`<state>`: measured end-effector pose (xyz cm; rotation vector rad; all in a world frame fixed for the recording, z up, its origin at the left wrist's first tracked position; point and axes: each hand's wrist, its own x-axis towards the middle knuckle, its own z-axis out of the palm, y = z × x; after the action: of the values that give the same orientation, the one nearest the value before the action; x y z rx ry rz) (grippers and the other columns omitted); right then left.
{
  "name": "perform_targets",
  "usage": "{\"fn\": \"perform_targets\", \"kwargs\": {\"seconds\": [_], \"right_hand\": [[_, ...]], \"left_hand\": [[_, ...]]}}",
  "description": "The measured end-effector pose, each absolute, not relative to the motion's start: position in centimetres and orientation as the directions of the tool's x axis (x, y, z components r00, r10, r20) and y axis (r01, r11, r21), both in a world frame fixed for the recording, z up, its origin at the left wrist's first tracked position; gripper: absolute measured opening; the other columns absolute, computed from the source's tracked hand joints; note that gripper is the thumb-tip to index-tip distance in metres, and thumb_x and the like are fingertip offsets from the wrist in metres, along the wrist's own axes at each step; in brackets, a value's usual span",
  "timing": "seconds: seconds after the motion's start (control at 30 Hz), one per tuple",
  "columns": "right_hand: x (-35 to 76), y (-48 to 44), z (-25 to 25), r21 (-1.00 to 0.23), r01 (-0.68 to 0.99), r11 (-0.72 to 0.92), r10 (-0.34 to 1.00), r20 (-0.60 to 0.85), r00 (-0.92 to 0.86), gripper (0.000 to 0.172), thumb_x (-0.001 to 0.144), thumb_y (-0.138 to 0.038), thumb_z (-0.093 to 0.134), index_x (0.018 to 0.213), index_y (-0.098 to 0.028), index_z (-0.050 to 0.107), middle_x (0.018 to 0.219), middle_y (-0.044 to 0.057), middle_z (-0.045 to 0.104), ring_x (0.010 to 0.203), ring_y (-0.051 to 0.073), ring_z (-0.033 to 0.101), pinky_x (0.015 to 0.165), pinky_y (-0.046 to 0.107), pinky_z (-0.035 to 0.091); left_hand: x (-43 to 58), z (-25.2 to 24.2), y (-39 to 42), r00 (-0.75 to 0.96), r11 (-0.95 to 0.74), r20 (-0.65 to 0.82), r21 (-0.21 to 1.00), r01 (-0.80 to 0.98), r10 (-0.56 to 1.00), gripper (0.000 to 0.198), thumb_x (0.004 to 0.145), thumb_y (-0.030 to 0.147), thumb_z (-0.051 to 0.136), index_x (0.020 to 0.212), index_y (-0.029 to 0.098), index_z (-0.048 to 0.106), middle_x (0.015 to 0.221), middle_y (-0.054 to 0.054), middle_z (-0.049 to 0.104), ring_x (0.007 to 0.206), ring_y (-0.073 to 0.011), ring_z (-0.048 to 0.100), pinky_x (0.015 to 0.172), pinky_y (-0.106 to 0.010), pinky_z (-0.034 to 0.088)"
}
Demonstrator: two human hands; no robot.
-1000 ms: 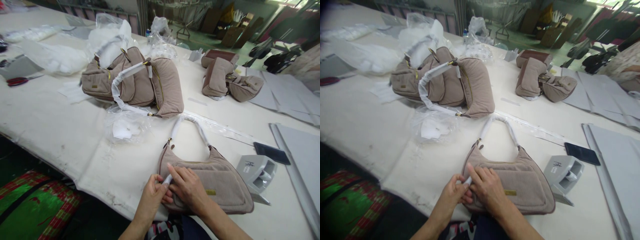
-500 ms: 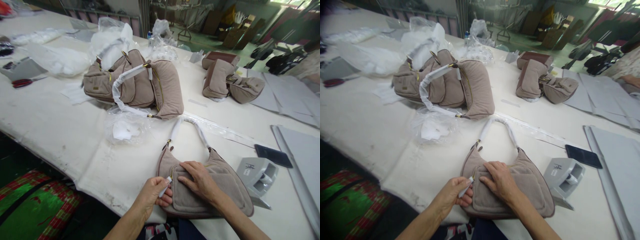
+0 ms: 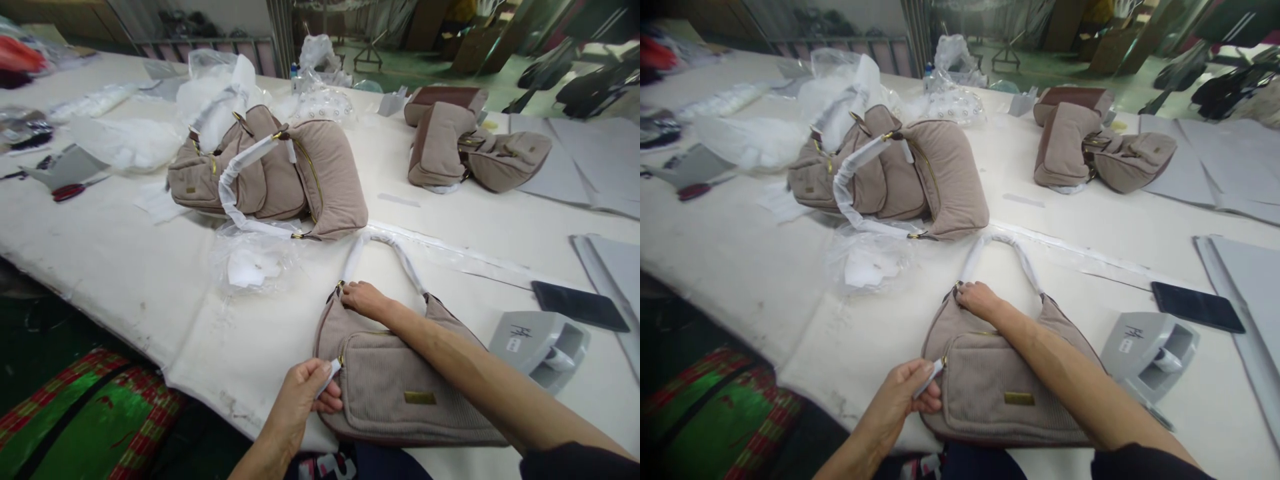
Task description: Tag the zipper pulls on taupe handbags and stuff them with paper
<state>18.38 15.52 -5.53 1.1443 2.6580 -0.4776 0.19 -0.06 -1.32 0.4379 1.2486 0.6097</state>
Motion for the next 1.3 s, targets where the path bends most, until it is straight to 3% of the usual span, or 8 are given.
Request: {"fn": "perform_targets", "kwargs": {"seconds": [0.23, 0.4, 0.53, 0.7, 0.8, 1.0, 1.2, 1.3], "right_hand": [[20.2, 13.9, -3.9, -0.152, 0.788, 0.597, 0.745, -0.26, -0.615, 0.024, 0.091, -0.031, 0.043, 0.085, -0.016, 0.06, 0.082, 0.008, 0.066, 0.076, 0.017, 0.061, 0.062, 0.024, 0.037], [20.7, 12.6, -1.1, -0.142, 0.863, 0.484, 0.851, -0.152, -0.502, 0.025, 0.093, -0.032, 0.039, 0.085, -0.017, 0.058, 0.082, 0.006, 0.066, 0.077, 0.016, 0.06, 0.06, 0.023, 0.034], [21.5, 12.3, 3.2, -0.14, 0.918, 0.372, 0.925, -0.029, -0.379, 0.024, 0.093, -0.031, 0.039, 0.088, -0.016, 0.057, 0.083, 0.006, 0.066, 0.075, 0.015, 0.059, 0.063, 0.023, 0.035], [21.2, 10.8, 8.0, -0.338, 0.88, 0.333, 0.931, 0.267, -0.25, 0.018, 0.089, -0.028, 0.046, 0.082, -0.017, 0.059, 0.077, 0.003, 0.064, 0.068, 0.013, 0.056, 0.064, 0.021, 0.038], [20.2, 9.4, 8.2, -0.468, 0.816, 0.338, 0.925, 0.327, -0.195, 0.018, 0.089, -0.029, 0.046, 0.082, -0.018, 0.059, 0.076, 0.001, 0.064, 0.068, 0.011, 0.056, 0.064, 0.02, 0.039], [18.1, 6.7, 6.7, -0.749, 0.622, 0.231, 0.966, 0.255, -0.052, 0.02, 0.088, -0.03, 0.046, 0.079, -0.018, 0.06, 0.063, -0.001, 0.06, 0.057, 0.01, 0.055, 0.056, 0.019, 0.041], [17.7, 7.0, 7.0, -0.798, 0.572, 0.191, 0.978, 0.208, -0.037, 0.022, 0.085, -0.035, 0.048, 0.081, -0.017, 0.061, 0.057, -0.002, 0.057, 0.051, 0.011, 0.053, 0.054, 0.021, 0.042], [17.5, 6.6, 7.5, -0.857, 0.486, 0.169, 0.985, 0.169, -0.044, 0.023, 0.083, -0.037, 0.051, 0.082, -0.016, 0.062, 0.059, -0.001, 0.057, 0.053, 0.011, 0.054, 0.054, 0.022, 0.044]], "left_hand": [[0.3, -0.9, 0.0, 0.185, 0.747, -0.73, 0.604, -0.278, 0.658, 0.045, 0.078, 0.054, 0.049, 0.094, 0.013, 0.06, 0.071, -0.005, 0.065, 0.053, -0.0132, 0.061, 0.053, -0.024, 0.046], [0.4, -1.0, 0.4, 0.239, 0.724, -0.687, 0.677, -0.13, 0.686, 0.033, 0.07, 0.043, 0.064, 0.083, 0.013, 0.063, 0.068, -0.003, 0.065, 0.053, -0.0112, 0.059, 0.053, -0.02, 0.043], [0.4, -0.3, 0.8, 0.254, 0.574, -0.549, 0.819, -0.028, 0.796, 0.029, 0.073, 0.041, 0.063, 0.085, 0.015, 0.066, 0.072, -0.002, 0.066, 0.063, -0.0134, 0.06, 0.064, -0.022, 0.045], [-1.8, -1.2, 1.8, 0.225, 0.425, -0.435, 0.9, 0.095, 0.872, 0.027, 0.071, 0.042, 0.065, 0.086, 0.019, 0.067, 0.071, 0.0, 0.067, 0.073, -0.017, 0.059, 0.073, -0.023, 0.044], [-3.7, -3.4, 2.2, 0.238, 0.492, -0.491, 0.869, 0.056, 0.838, 0.032, 0.069, 0.043, 0.067, 0.089, 0.019, 0.067, 0.073, 0.0, 0.067, 0.075, -0.0194, 0.061, 0.077, -0.027, 0.045], [-5.5, -5.1, 0.5, 0.228, 0.573, -0.531, 0.797, -0.191, 0.816, 0.031, 0.065, 0.039, 0.072, 0.085, 0.015, 0.067, 0.077, -0.003, 0.067, 0.074, -0.0172, 0.062, 0.076, -0.029, 0.049], [-5.7, -5.7, -0.2, 0.2, 0.555, -0.518, 0.776, -0.3, 0.832, 0.035, 0.063, 0.039, 0.073, 0.082, 0.011, 0.066, 0.07, -0.005, 0.065, 0.068, -0.0169, 0.061, 0.07, -0.03, 0.05], [-6.2, -4.7, -0.2, 0.023, 0.496, -0.504, 0.838, -0.226, 0.863, 0.041, 0.062, 0.041, 0.073, 0.09, 0.012, 0.065, 0.084, -0.008, 0.068, 0.081, -0.0206, 0.063, 0.076, -0.03, 0.048]]}}
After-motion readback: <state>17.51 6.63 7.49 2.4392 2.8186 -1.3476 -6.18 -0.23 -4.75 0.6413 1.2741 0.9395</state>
